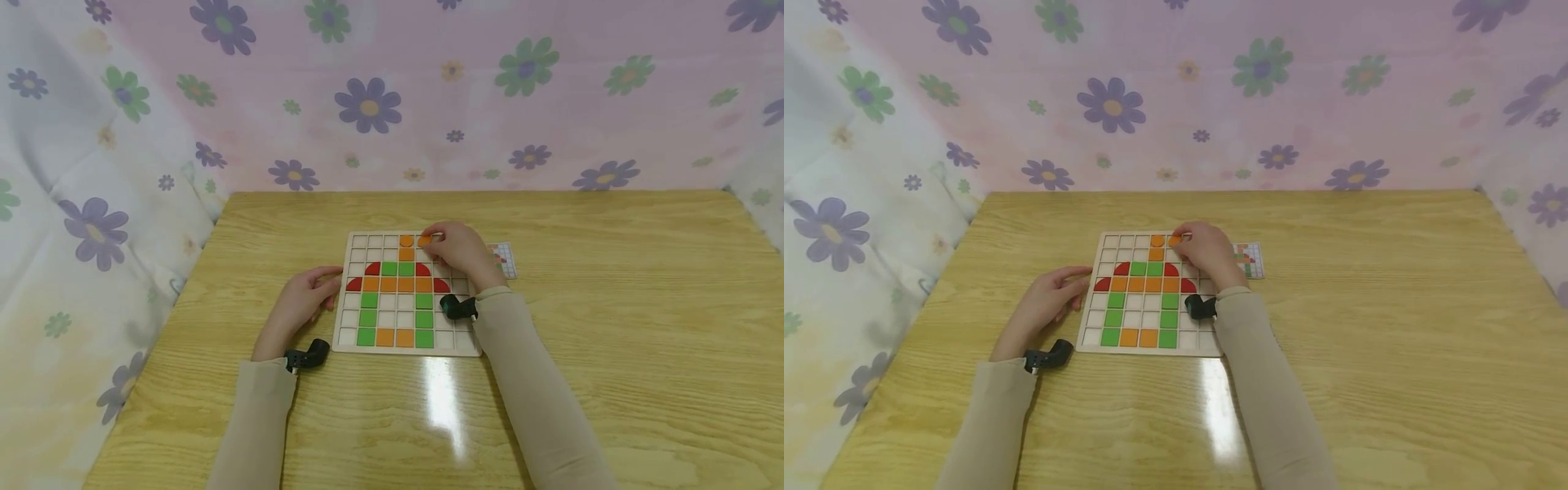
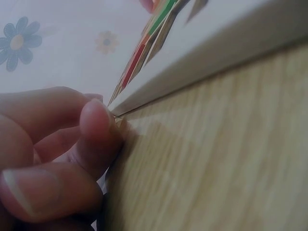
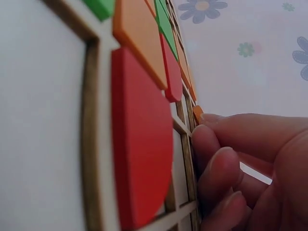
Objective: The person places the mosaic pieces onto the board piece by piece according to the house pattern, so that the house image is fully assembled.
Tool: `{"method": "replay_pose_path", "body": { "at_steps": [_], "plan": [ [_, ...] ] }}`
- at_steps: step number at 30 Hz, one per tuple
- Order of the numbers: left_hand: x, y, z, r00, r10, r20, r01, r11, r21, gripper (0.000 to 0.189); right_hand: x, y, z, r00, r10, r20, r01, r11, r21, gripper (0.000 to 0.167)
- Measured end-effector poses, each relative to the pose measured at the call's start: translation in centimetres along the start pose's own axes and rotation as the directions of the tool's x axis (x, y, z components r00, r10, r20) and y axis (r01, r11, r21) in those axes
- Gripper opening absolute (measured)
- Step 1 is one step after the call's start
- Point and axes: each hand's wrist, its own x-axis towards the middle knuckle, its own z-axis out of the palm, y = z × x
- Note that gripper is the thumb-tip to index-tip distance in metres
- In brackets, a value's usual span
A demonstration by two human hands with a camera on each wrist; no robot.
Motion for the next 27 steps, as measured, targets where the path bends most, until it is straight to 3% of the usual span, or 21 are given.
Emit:
{"method": "replay_pose_path", "body": {
  "at_steps": [14,27],
  "plan": [
    [-0.03,0.09,0.12,1.000,-0.020,-0.003,0.020,1.000,-0.003,0.032,-0.20,-0.18,0.25,0.999,0.019,-0.032,-0.019,1.000,-0.016,0.031],
    [0.03,-0.01,-0.16,1.000,-0.022,-0.010,0.022,1.000,0.020,0.033,-0.05,-0.35,0.66,0.995,-0.026,-0.094,0.020,0.998,-0.062,0.029]
  ]
}}
